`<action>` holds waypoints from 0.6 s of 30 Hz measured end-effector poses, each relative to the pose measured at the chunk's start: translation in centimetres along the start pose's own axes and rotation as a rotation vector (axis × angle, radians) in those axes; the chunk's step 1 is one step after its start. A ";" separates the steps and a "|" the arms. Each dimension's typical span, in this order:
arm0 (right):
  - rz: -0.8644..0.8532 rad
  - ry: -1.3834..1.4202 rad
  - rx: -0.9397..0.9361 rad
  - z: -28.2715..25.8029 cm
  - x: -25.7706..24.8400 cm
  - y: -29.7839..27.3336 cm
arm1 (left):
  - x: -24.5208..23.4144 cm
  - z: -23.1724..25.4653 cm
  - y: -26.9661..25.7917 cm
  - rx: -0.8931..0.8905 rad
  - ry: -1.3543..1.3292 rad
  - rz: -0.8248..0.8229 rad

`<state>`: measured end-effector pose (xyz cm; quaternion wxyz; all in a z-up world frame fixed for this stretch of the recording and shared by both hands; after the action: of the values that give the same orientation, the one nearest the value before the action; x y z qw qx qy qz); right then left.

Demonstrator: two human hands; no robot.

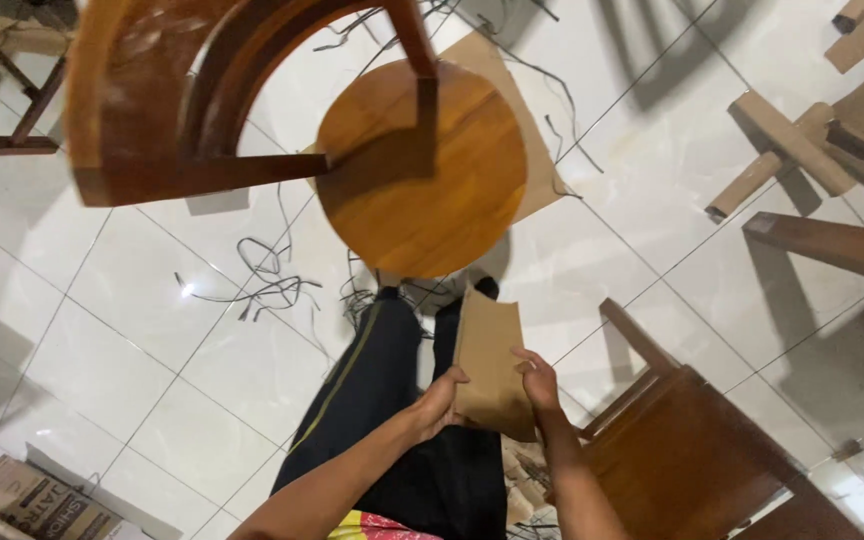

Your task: Wrapping a wooden chair leg with black plastic strips

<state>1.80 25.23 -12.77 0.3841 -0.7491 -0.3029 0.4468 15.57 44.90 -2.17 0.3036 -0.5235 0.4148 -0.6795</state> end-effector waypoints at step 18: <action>-0.486 0.795 0.152 -12.0 53.8 -6.9 | -51.9 20.3 -8.1 0.338 -0.446 0.089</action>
<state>34.29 68.08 -26.77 0.6176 -0.7393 -0.2650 0.0434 49.20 87.71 -16.74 0.5000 -0.5831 0.2412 -0.5931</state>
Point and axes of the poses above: each hand's wrist, its own y-axis towards the middle knuckle, its own x-axis out of the palm, z = x × y, the point moved 7 cm from there along y, towards the middle knuckle, and after that the axes turned 13 degrees about x, right-handed, at the moved point
